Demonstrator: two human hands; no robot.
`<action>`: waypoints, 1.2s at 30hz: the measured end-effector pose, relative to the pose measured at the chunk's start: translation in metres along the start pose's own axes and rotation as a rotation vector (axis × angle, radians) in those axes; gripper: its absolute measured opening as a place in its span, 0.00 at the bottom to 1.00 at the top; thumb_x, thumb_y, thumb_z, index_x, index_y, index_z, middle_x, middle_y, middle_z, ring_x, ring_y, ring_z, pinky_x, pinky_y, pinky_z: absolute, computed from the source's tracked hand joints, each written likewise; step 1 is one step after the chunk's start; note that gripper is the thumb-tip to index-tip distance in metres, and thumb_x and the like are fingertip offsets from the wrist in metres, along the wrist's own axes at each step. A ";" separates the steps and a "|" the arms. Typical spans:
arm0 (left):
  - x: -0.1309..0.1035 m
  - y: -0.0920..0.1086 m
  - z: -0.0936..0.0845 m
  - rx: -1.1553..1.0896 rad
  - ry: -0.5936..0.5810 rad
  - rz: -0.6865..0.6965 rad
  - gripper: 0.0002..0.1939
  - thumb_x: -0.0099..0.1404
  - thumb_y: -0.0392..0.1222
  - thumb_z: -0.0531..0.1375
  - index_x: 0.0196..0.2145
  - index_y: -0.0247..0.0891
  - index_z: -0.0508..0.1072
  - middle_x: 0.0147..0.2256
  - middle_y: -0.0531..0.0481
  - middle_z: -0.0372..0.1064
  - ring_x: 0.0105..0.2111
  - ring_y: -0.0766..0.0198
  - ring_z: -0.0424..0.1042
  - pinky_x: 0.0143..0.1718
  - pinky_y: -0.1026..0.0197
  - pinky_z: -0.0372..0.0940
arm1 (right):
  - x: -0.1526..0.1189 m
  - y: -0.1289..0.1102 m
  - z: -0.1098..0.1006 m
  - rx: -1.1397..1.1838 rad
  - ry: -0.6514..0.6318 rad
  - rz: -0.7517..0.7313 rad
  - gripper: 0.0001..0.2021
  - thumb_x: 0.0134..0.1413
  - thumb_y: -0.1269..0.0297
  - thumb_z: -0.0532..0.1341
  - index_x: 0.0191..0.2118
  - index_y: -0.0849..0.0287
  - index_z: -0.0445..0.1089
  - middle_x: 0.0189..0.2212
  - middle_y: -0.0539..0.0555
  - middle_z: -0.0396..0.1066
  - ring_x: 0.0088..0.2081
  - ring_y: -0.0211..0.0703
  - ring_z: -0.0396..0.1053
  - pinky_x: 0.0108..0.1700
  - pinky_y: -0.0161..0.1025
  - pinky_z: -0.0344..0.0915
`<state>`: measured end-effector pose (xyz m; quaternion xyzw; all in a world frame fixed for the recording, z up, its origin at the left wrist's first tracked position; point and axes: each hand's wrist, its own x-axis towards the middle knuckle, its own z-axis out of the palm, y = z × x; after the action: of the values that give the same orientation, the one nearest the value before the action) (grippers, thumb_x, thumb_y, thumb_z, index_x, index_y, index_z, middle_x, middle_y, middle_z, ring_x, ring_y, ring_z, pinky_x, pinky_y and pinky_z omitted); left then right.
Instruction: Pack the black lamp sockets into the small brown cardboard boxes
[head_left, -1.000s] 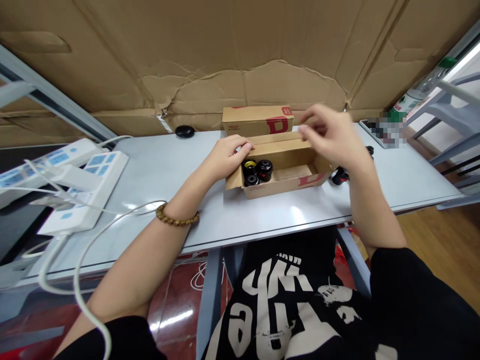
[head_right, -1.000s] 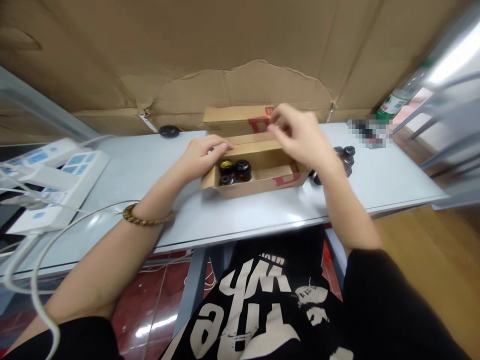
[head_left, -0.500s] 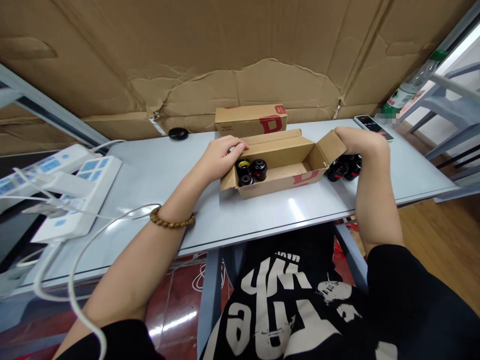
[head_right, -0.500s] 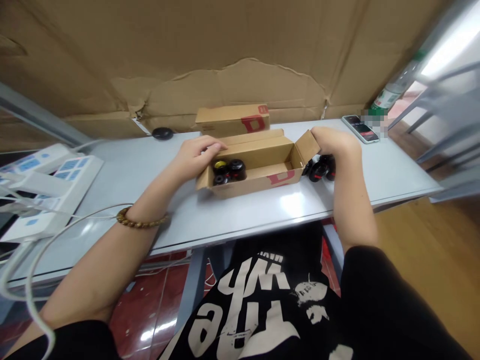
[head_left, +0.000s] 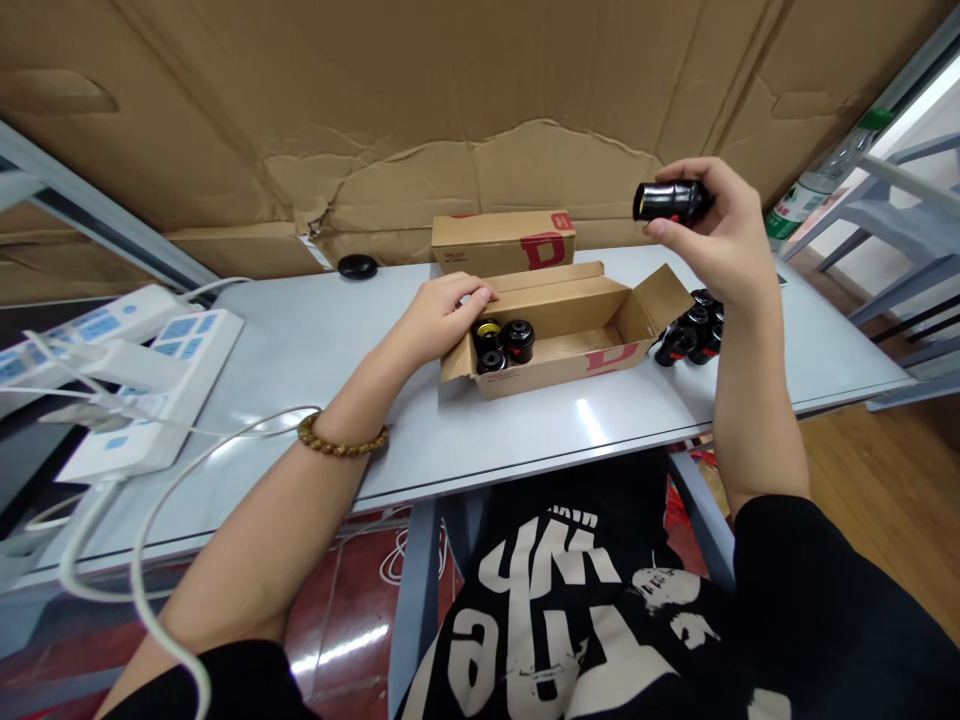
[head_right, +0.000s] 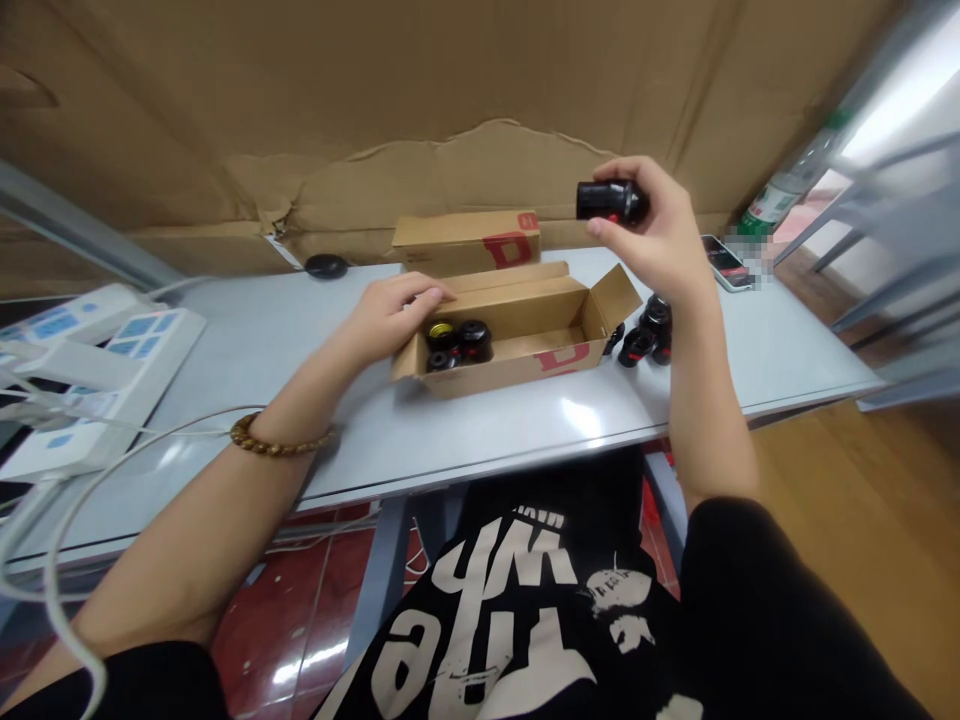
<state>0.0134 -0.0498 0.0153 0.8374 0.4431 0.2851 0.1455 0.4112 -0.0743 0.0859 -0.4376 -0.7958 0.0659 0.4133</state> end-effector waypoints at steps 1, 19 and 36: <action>0.000 0.001 0.000 -0.004 -0.004 -0.003 0.27 0.81 0.56 0.53 0.49 0.38 0.88 0.53 0.39 0.88 0.53 0.45 0.83 0.59 0.45 0.74 | -0.002 -0.005 0.005 0.022 0.004 -0.025 0.33 0.76 0.35 0.65 0.71 0.52 0.68 0.69 0.68 0.76 0.62 0.59 0.77 0.63 0.56 0.78; 0.000 -0.001 0.000 -0.028 -0.004 -0.007 0.28 0.80 0.59 0.52 0.48 0.40 0.88 0.53 0.41 0.88 0.54 0.45 0.83 0.60 0.47 0.74 | -0.024 -0.070 0.048 -0.039 -0.075 -0.227 0.31 0.79 0.35 0.58 0.72 0.51 0.72 0.66 0.62 0.81 0.65 0.66 0.81 0.67 0.64 0.79; -0.001 0.001 -0.001 -0.013 -0.012 -0.002 0.29 0.81 0.58 0.52 0.49 0.38 0.88 0.52 0.40 0.88 0.53 0.46 0.82 0.62 0.46 0.74 | -0.024 -0.070 0.091 0.159 -0.311 -0.253 0.22 0.74 0.51 0.68 0.65 0.56 0.76 0.57 0.65 0.85 0.53 0.61 0.82 0.56 0.55 0.78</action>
<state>0.0129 -0.0507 0.0164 0.8377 0.4410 0.2828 0.1541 0.3078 -0.1110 0.0452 -0.2849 -0.8908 0.1431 0.3238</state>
